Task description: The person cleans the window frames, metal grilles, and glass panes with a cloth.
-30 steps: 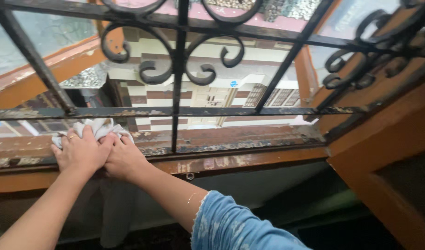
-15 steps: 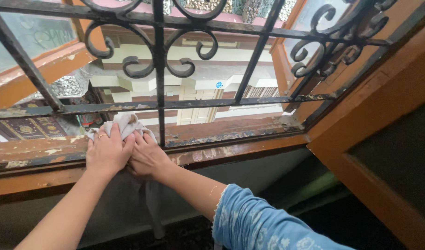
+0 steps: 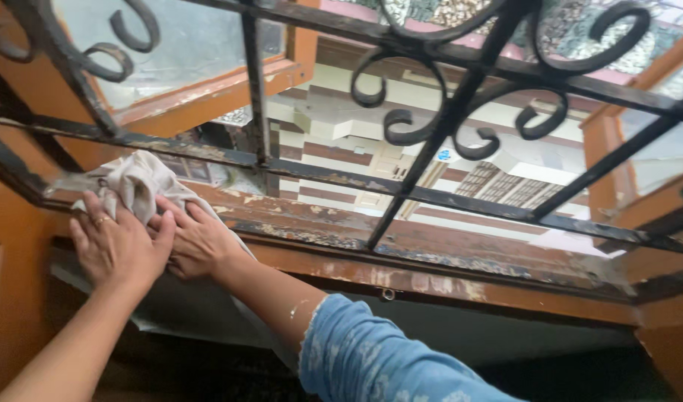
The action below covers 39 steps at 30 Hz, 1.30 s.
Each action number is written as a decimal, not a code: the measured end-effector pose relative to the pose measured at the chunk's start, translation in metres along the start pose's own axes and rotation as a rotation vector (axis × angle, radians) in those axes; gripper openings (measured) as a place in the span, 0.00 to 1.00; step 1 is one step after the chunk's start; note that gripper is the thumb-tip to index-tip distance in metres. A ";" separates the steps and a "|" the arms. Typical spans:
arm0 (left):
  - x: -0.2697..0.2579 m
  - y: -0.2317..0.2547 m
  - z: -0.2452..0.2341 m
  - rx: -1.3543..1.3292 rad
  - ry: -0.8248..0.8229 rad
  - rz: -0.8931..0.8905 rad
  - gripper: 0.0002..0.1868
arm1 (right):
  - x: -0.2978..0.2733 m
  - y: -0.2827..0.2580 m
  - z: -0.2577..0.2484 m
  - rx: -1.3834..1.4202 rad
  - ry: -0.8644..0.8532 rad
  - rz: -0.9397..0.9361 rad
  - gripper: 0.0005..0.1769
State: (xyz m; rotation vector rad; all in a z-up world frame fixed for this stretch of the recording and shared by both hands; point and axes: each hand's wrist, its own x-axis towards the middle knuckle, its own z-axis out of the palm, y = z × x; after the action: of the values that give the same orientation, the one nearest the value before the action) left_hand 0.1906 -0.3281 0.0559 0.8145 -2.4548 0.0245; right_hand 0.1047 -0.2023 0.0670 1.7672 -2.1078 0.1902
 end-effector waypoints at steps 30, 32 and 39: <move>-0.062 0.110 -0.012 0.208 -0.075 0.249 0.41 | -0.129 0.017 -0.056 -0.125 -0.387 0.124 0.42; -0.068 0.136 -0.017 0.230 -0.143 0.283 0.40 | -0.155 0.014 -0.061 -0.095 -0.372 0.166 0.40; -0.107 0.236 -0.041 0.130 -0.274 0.335 0.44 | -0.264 0.038 -0.076 -0.045 -0.218 0.302 0.48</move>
State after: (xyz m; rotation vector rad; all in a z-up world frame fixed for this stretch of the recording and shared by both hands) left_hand 0.1505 -0.0693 0.0719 0.4746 -2.8503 0.2103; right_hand 0.1189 0.0740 0.0440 1.4940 -2.5096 0.0295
